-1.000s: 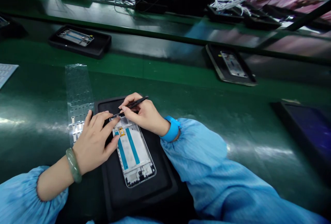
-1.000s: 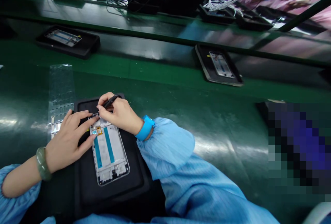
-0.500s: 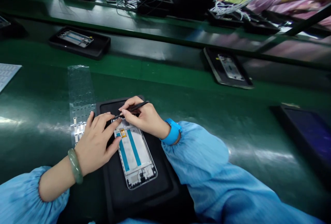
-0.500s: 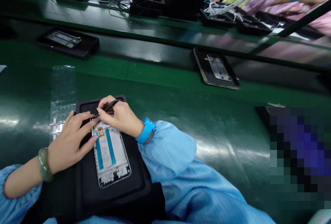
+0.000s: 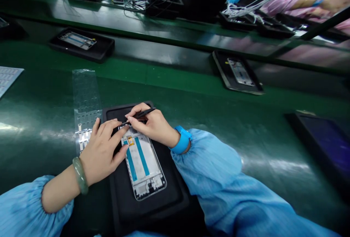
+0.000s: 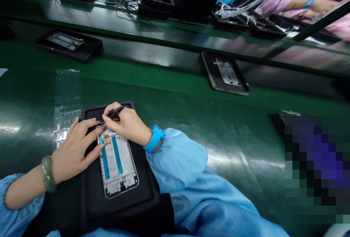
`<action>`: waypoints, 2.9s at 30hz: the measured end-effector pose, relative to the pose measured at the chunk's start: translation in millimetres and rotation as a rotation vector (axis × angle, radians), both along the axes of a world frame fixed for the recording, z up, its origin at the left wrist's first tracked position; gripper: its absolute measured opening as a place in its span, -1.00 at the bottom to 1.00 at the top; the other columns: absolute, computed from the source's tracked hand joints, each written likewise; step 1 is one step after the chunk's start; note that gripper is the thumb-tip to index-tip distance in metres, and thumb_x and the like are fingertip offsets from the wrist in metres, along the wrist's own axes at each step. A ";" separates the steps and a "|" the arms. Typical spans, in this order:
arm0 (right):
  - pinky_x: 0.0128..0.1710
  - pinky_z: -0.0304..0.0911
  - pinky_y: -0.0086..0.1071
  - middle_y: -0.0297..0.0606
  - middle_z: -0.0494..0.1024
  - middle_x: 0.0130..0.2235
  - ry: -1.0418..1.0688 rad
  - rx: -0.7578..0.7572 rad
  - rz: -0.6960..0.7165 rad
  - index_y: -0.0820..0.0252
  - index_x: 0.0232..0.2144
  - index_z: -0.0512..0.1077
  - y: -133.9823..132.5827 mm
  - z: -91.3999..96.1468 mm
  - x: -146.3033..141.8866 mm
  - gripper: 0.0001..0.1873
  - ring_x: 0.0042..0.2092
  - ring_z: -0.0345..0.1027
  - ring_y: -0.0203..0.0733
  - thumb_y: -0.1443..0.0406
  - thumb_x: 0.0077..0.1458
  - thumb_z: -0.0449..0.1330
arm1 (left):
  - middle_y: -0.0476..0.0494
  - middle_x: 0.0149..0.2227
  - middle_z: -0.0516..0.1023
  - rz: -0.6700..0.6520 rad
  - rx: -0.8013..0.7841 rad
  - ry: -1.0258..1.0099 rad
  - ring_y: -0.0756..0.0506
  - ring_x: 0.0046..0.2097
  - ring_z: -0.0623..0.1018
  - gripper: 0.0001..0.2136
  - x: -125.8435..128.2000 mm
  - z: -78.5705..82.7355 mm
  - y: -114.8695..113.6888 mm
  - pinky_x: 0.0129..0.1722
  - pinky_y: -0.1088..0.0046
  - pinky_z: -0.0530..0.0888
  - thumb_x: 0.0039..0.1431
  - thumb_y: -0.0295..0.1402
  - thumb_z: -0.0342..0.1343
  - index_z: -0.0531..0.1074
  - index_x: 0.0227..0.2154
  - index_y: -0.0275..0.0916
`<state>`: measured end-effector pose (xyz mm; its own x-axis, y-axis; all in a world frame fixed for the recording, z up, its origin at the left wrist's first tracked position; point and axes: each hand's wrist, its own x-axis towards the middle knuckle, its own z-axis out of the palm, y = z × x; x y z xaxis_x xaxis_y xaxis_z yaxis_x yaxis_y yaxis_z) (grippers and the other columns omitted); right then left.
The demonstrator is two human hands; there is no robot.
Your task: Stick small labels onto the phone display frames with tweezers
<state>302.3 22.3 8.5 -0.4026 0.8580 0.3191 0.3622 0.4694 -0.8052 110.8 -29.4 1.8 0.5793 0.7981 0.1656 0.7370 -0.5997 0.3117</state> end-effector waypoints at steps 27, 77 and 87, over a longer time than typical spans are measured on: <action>-0.28 0.30 -0.46 -0.29 0.46 -0.32 -0.083 0.136 0.001 0.22 -0.33 0.34 -0.5 -0.3 -4.3 -0.94 -0.31 0.38 -0.32 0.34 0.10 0.12 | -0.29 0.05 0.27 -0.009 0.015 0.020 -0.27 0.13 0.26 -0.63 -0.6 -1.3 0.1 0.14 -0.16 0.07 0.23 -0.26 -0.09 0.21 0.08 -0.21; -0.29 0.25 -0.47 -0.28 0.40 -0.34 -0.491 0.412 0.083 0.22 -0.30 0.32 -2.6 0.3 -14.4 -0.89 -0.31 0.30 -0.29 0.35 0.13 0.02 | -0.22 0.00 0.34 0.008 0.155 -0.012 -0.23 0.09 0.33 -0.66 -7.2 -29.5 1.3 0.15 -0.10 0.12 0.22 -0.15 -0.10 0.31 -0.01 -0.15; -0.30 0.27 -0.49 -0.32 0.43 -0.36 -0.167 0.143 -0.041 0.22 -0.38 0.30 5.0 -8.3 -12.1 -0.97 -0.35 0.35 -0.33 0.37 0.05 0.07 | -0.20 0.02 0.34 0.017 0.159 0.030 -0.23 0.08 0.35 -0.65 -9.6 -30.7 5.6 0.14 -0.12 0.10 0.23 -0.17 -0.12 0.30 0.03 -0.10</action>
<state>290.2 27.2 0.2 -0.4258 0.8256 0.3703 0.5060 0.5566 -0.6589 101.2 -23.8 -28.9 0.5723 0.7732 0.2731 0.7554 -0.6267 0.1913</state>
